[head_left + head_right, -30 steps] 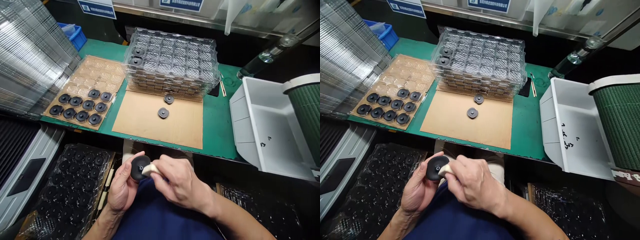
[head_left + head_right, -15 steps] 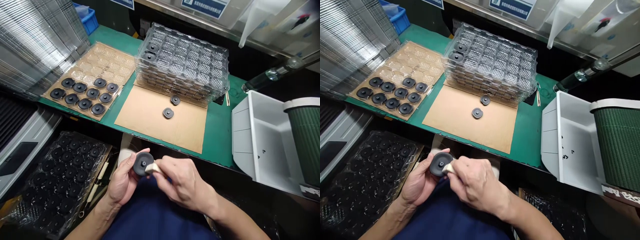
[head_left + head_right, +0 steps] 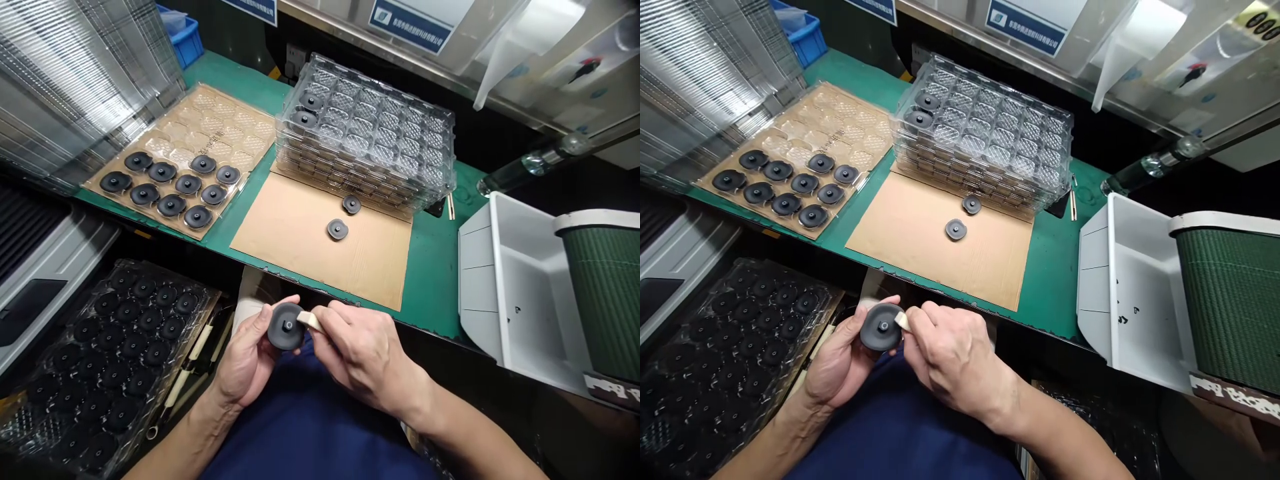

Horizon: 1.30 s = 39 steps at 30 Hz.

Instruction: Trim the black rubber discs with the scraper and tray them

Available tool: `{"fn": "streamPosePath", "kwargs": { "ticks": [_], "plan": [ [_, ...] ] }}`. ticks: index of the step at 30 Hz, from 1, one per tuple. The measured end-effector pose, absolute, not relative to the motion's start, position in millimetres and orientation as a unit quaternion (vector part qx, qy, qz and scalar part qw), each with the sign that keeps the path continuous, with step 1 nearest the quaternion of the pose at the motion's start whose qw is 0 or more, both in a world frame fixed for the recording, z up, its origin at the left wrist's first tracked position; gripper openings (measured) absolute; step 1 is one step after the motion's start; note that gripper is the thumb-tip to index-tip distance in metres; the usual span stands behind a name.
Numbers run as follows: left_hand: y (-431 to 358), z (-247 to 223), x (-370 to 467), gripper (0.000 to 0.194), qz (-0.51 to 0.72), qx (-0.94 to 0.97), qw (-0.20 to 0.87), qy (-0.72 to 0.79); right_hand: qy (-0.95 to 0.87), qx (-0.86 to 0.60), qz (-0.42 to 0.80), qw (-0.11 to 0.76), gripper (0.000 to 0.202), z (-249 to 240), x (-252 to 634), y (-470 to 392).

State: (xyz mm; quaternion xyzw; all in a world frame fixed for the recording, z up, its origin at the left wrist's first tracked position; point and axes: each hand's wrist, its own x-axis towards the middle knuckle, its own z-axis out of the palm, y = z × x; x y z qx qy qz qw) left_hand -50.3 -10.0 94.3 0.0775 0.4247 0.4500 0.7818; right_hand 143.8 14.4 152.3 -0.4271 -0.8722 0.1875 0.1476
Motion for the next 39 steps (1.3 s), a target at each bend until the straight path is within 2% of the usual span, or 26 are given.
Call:
{"fn": "streamPosePath", "kwargs": {
  "ticks": [6, 11, 13, 21, 25, 29, 34, 37, 39],
  "plan": [
    [-10.2, 89.7, -48.4, 0.046, 0.411, 0.094, 0.810, 0.408, -0.889, -0.409, 0.154, 0.135, 0.017, 153.4, 141.3, 15.1],
    [-8.4, 88.5, -50.3, 0.047, 0.457, 0.083, 0.778, 0.423, -0.879, -0.429, 0.167, 0.121, 0.020, 151.1, 141.8, 15.9],
    [-6.8, 86.8, -51.7, 0.047, 0.440, 0.089, 0.787, 0.423, -0.882, -0.425, 0.174, 0.107, 0.020, 150.9, 143.1, 16.8],
    [-7.8, 74.6, -47.8, 0.043, 0.352, 0.029, 0.876, 0.329, -0.955, -0.251, 0.125, 0.098, 0.019, 158.4, 142.7, 40.5],
    [-7.8, 72.8, -48.2, 0.044, 0.362, 0.013, 0.868, 0.338, -0.948, -0.289, 0.090, 0.102, 0.020, 154.4, 142.3, 45.6],
    [-8.4, 71.2, -48.7, 0.039, 0.370, -0.007, 0.867, 0.335, -0.963, -0.237, 0.087, 0.093, 0.021, 151.0, 140.2, 44.9],
    [-9.4, 68.7, -47.0, 0.042, 0.377, 0.014, 0.860, 0.345, -0.953, -0.283, 0.065, 0.081, 0.022, 148.0, 141.3, 47.9],
    [-8.0, 72.1, -47.3, 0.036, 0.424, 0.002, 0.832, 0.358, -0.946, -0.296, 0.073, 0.110, 0.024, 144.2, 140.4, 44.0],
    [-6.9, 76.2, -49.4, 0.039, 0.472, 0.014, 0.794, 0.383, -0.925, -0.346, 0.085, 0.133, 0.023, 141.1, 140.1, 38.7]
  ]
}}
